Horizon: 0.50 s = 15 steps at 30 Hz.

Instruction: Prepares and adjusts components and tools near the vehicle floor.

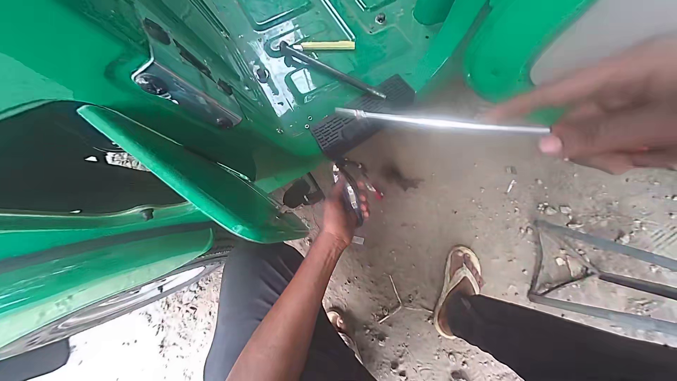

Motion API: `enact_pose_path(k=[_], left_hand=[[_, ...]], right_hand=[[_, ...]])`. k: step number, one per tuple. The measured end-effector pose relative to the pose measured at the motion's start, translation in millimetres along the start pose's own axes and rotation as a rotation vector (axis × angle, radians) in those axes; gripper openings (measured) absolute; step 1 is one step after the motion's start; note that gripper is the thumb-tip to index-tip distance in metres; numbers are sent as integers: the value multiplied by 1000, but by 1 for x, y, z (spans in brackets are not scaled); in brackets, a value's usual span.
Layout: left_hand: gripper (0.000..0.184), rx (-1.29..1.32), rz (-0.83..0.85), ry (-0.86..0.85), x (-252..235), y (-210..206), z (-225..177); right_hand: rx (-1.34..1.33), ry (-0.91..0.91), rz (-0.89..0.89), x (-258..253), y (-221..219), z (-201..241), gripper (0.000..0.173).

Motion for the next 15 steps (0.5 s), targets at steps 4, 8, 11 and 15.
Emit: enact_pose_path(k=[4,8,11,15], left_hand=[[58,-11,-56,-39,-7,-12,8],[49,-21,-73,-90,-12,-26,17],[48,-65,-57,-138,-13,-37,24],[50,-128,-42,-172,-15,-49,32]], right_hand=[[-155,-188,153,53,-28,-30,52],[-580,-45,414,83,-63,-84,45],[-612,-123,361,91,-69,-79,45],[-657,-121,279,96,-74,-77,45]])
Point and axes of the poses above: each hand's wrist, its own x-axis away from the middle knuckle, its own y-axis out of the back of the hand, z = x × y, the point moved 1 cm from there along -x, towards the middle knuckle, and after that the axes turned 14 degrees about y, right-handed, at the moved point
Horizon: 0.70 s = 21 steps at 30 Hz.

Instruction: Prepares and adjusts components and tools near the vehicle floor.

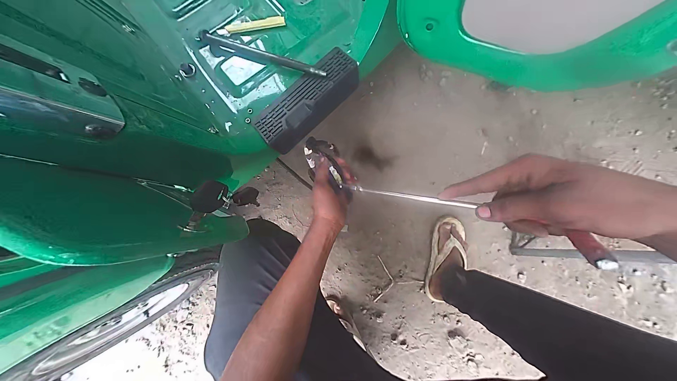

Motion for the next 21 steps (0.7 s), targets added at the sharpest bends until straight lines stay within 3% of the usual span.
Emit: enact_pose_path(k=[15,21], left_hand=[[54,-142,0,-82,-6,1,11],[47,-243,-36,-144,-13,11,18]], right_hand=[[-95,-78,-40,-2,-3,-14,44],[-615,-106,49,-6,-14,-47,34]])
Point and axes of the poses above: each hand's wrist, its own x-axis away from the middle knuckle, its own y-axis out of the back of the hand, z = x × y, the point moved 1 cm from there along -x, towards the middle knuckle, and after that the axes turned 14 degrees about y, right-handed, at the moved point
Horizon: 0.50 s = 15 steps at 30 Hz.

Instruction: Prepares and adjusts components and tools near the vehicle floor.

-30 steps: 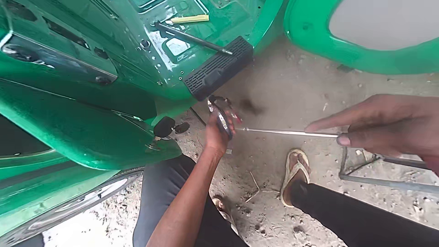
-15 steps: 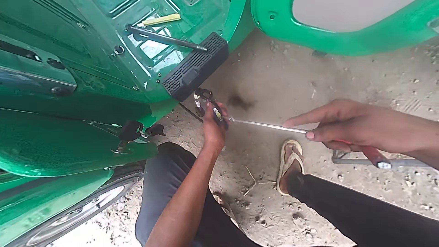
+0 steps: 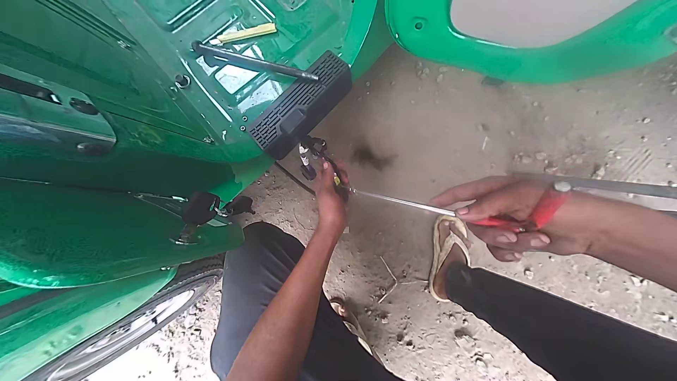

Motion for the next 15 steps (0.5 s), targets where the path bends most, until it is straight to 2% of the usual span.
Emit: enact_pose_path(k=[1,5,12,15], left_hand=[[47,-27,1,-5,-1,1,1],[50,-186,-31,52,0,-2,5],[54,-141,-85,87,0,-10,6],[52,-190,-101,150,-1,-14,6]], right_hand=[[21,-18,0,-1,-3,-2,31],[445,-133,-75,-5,-14,13,30],[701,-215,-45,-6,-35,40,21],[833,-186,5,-6,-37,54,25]])
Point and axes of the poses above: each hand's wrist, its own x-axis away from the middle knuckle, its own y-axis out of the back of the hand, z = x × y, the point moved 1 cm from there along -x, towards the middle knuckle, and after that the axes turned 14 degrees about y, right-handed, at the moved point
